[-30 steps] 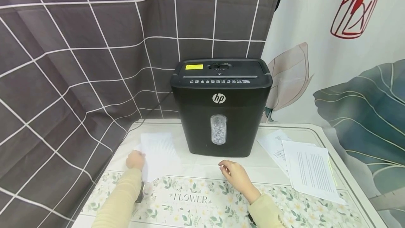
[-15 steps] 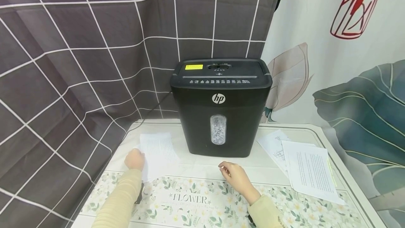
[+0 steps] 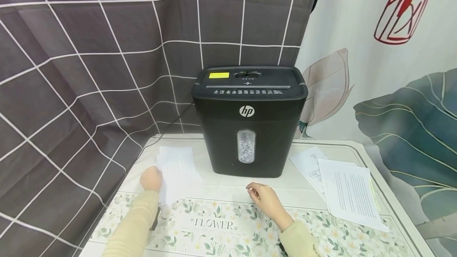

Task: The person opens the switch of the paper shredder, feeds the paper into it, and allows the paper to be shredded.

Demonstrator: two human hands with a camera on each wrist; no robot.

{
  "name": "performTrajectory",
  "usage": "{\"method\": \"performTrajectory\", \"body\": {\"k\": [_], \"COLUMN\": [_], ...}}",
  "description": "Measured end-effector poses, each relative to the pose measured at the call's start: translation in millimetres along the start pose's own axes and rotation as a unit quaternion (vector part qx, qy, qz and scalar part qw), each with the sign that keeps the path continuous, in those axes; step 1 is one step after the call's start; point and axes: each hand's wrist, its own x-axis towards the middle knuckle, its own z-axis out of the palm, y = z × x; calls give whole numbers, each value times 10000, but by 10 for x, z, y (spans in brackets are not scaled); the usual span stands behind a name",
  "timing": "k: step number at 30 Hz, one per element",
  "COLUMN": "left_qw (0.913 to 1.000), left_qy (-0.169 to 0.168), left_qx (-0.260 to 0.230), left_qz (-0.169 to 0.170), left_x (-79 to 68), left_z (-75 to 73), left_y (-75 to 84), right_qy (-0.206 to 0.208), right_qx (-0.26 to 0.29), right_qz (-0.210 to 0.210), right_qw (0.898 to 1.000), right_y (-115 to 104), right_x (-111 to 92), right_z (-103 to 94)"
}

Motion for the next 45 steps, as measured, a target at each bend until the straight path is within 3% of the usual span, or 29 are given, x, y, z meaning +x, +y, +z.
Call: {"method": "performTrajectory", "body": {"k": [7,11,17,21,24,27,35,41,45], "left_qw": [9945,9924,9916,9884,9856,9838,9775,9729,9654], "left_qy": [-283,-394,-146,-16,-176,-351,-295,-641,-936], "left_qx": [-913,-1127,-1287,-1516,-1679,-1745,-1940,-2000,-2045], "left_qz": [427,291,-6,20,96,232,775,968,1322], "left_x": [83,101,100,125,144,156,210,221,194], "left_z": [55,51,-33,-106,-160,-204,-322,-455,-522], "left_y": [-159,-262,-322,-320,-319,-330,-372,-326,-271], "right_qy": [-3,-49,-144,-132,-149,-196,-196,-205,-220], "right_qx": [11,15,28,69,96,110,120,149,209], "right_qz": [-25,34,53,64,100,149,165,47,38], "right_qw": [10000,10000,9999,9999,9998,9996,9996,9997,9995], "right_y": [1,4,25,26,23,24,33,28,11], "right_x": [-1,-9,-21,-19,-20,-27,-46,-47,-41], "right_z": [-1,-3,9,4,-2,-7,-26,-30,-31]}}
